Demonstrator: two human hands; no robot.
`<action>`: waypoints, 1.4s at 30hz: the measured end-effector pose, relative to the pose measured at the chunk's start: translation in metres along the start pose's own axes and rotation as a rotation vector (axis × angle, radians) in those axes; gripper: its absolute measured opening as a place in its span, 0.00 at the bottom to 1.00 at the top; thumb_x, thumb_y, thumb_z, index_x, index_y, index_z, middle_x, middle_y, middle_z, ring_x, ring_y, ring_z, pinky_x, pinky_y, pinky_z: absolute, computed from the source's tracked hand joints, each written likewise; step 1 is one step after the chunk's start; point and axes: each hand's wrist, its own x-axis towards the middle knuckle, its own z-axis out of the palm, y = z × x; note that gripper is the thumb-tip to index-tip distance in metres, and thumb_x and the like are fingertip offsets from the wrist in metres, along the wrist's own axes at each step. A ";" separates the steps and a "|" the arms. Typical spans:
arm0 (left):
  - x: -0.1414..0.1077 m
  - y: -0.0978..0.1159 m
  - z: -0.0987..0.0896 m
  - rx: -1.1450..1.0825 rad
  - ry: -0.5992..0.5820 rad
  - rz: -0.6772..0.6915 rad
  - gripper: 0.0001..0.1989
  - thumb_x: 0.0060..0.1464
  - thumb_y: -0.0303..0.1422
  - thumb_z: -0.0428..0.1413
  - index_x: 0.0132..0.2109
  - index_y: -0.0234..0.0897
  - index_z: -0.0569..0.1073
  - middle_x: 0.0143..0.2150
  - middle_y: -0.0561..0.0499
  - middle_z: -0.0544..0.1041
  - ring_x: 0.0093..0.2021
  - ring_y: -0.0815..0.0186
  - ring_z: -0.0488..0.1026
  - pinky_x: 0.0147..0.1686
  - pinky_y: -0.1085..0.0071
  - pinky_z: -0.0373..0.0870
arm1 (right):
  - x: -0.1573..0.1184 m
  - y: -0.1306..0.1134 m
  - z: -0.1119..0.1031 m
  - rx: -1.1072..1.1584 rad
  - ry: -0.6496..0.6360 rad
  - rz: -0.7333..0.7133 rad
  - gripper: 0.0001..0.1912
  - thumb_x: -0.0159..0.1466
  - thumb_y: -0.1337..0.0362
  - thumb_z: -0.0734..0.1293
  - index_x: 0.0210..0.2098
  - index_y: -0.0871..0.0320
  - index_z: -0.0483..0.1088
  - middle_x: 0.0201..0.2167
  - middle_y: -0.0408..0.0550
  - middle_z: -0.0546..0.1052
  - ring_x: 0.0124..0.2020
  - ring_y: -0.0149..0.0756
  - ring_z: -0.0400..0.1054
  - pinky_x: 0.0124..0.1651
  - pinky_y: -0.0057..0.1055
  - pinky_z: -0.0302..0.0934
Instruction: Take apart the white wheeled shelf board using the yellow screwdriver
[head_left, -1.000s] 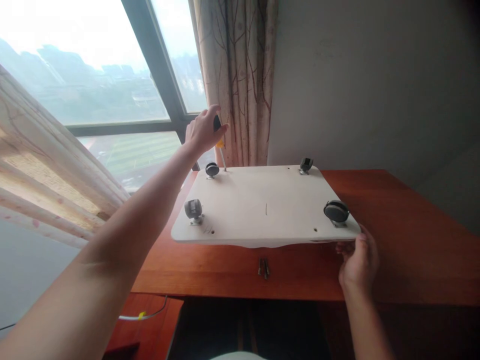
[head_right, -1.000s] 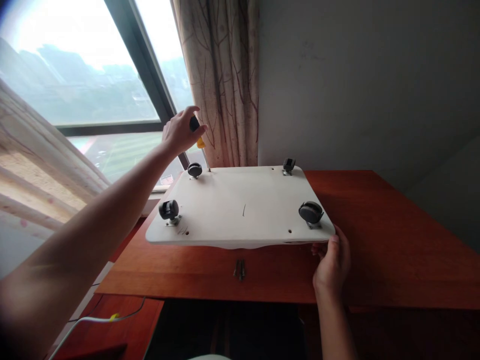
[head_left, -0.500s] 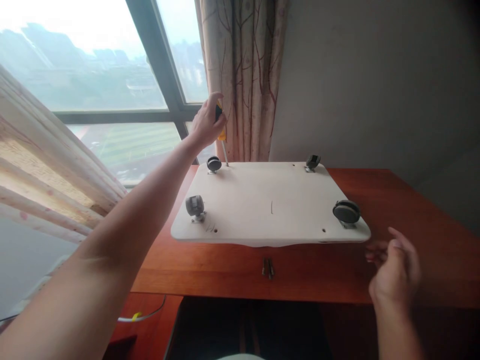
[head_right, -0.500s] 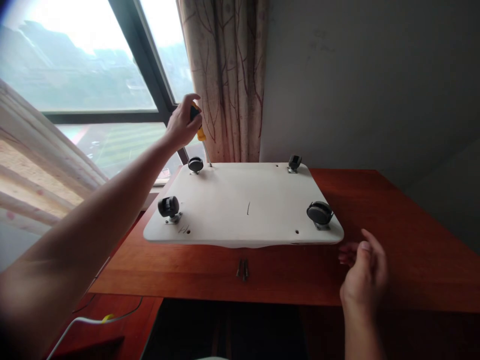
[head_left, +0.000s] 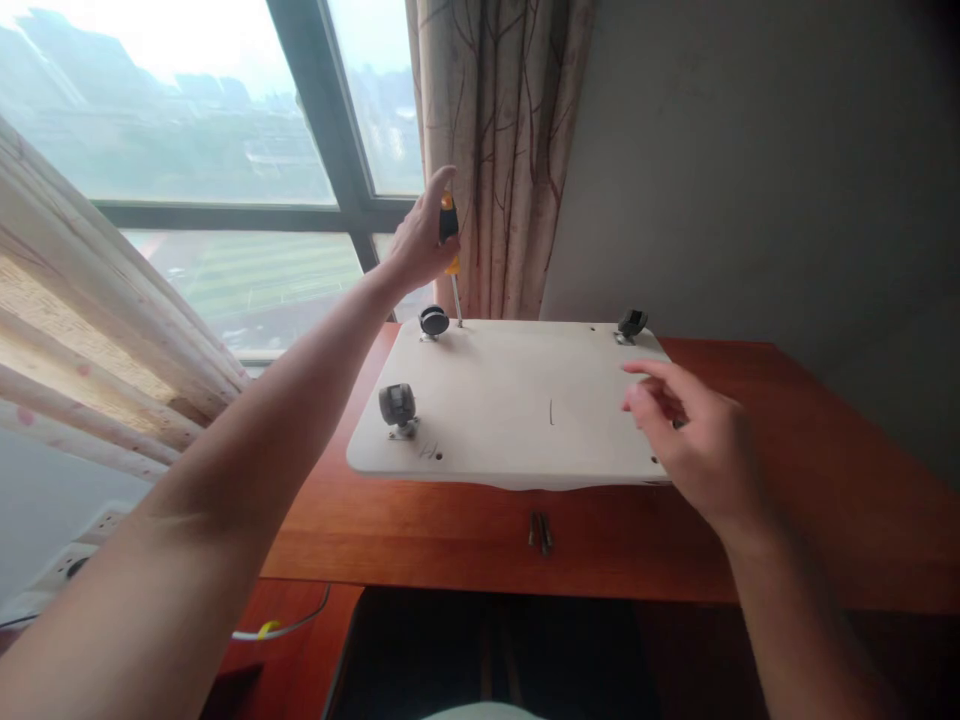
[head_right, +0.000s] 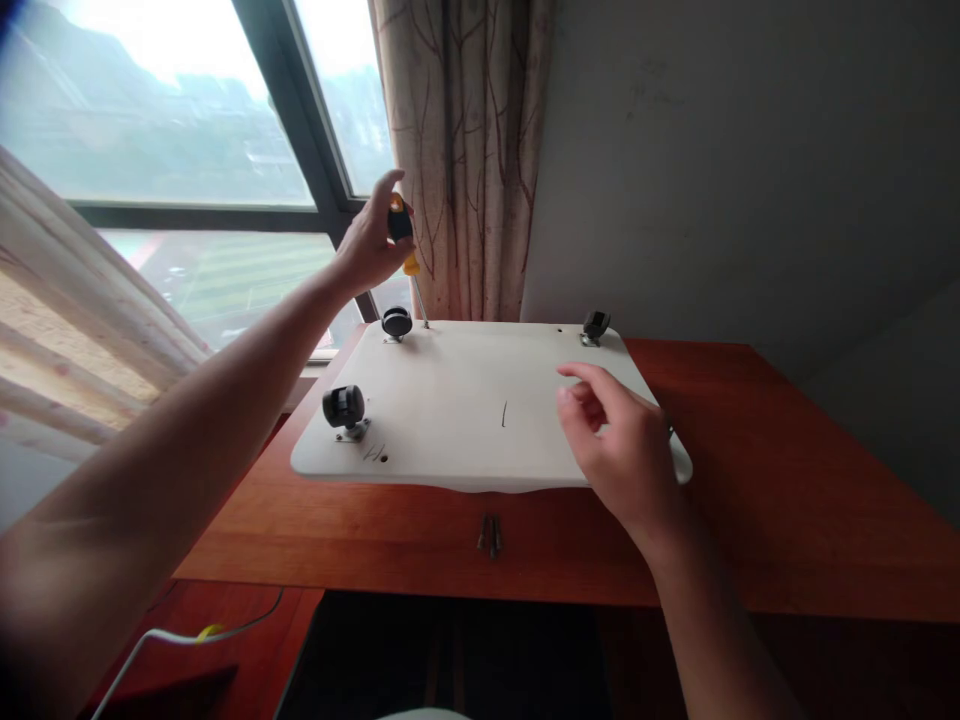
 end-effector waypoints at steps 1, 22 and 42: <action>0.000 -0.001 0.000 -0.007 -0.005 -0.003 0.39 0.50 0.31 0.60 0.69 0.46 0.59 0.52 0.43 0.78 0.51 0.46 0.76 0.51 0.52 0.70 | 0.014 -0.003 0.011 -0.033 -0.097 -0.028 0.15 0.65 0.53 0.67 0.46 0.51 0.78 0.30 0.45 0.78 0.32 0.38 0.72 0.40 0.36 0.65; -0.032 0.033 -0.057 0.032 0.143 -0.079 0.31 0.62 0.47 0.55 0.67 0.48 0.54 0.53 0.53 0.78 0.44 0.60 0.77 0.41 0.58 0.75 | 0.169 -0.020 0.240 -0.364 -0.561 -0.167 0.12 0.65 0.62 0.69 0.45 0.59 0.79 0.47 0.54 0.80 0.49 0.44 0.72 0.51 0.36 0.64; -0.079 0.073 -0.066 -0.165 0.106 -0.129 0.30 0.57 0.42 0.60 0.64 0.56 0.60 0.55 0.53 0.78 0.45 0.54 0.80 0.37 0.53 0.81 | 0.066 -0.035 0.074 0.150 -0.441 -0.362 0.07 0.62 0.69 0.66 0.37 0.57 0.78 0.38 0.47 0.79 0.35 0.34 0.73 0.40 0.32 0.70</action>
